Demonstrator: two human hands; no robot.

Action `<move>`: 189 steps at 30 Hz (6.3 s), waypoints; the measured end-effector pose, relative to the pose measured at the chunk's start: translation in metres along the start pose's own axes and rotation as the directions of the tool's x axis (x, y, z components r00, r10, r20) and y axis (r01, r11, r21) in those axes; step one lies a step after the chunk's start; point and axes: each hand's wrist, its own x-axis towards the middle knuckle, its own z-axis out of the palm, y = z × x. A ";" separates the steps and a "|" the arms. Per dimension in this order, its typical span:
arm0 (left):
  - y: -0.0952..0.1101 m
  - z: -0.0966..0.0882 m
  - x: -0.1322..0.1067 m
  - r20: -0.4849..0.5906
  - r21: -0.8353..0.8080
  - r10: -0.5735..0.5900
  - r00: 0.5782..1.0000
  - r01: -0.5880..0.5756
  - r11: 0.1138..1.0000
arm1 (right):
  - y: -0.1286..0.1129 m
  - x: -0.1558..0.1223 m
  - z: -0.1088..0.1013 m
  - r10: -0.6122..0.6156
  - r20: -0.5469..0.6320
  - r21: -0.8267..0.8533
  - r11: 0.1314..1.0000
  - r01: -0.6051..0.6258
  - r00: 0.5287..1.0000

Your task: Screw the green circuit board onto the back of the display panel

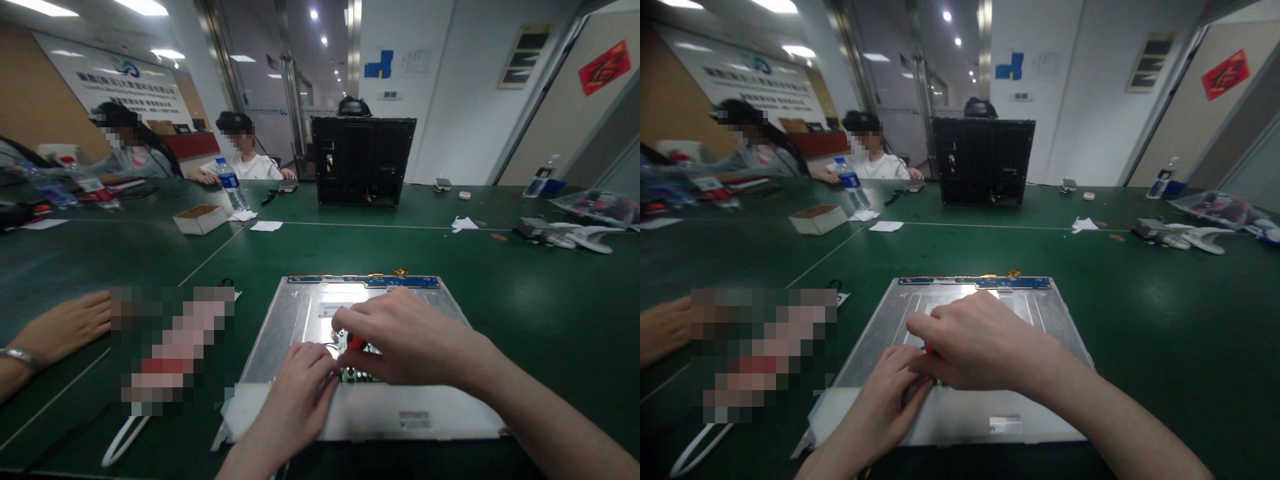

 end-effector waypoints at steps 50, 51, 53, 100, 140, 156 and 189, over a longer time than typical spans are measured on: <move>0.000 -0.001 0.000 -0.010 0.009 0.004 1.000 -0.004 1.000 | -0.003 0.003 0.006 0.036 -0.057 0.012 0.999 -0.035 0.998; 0.000 -0.001 0.000 -0.008 0.010 0.006 1.000 -0.006 1.000 | -0.003 0.003 0.005 0.032 -0.056 0.012 0.999 -0.031 0.998; 0.001 -0.001 0.000 -0.003 0.005 0.008 1.000 -0.008 1.000 | -0.004 0.002 0.003 0.017 -0.049 0.015 1.000 -0.016 0.999; -0.003 0.003 -0.001 -0.003 -0.028 0.014 1.000 -0.014 0.999 | -0.002 0.002 0.001 0.033 -0.027 0.034 0.999 -0.032 0.999; -0.005 0.002 0.000 -0.026 0.033 0.054 0.998 -0.053 0.998 | -0.005 -0.001 -0.003 -0.041 -0.014 0.085 0.996 0.042 0.999; -0.005 0.004 -0.001 -0.046 0.003 0.040 0.998 -0.040 0.999 | -0.003 -0.001 0.000 -0.029 -0.027 0.022 0.999 0.030 0.999; -0.005 0.003 0.000 -0.027 0.026 0.041 0.999 -0.040 0.999 | -0.005 -0.001 -0.003 -0.038 0.002 0.060 0.998 0.038 0.999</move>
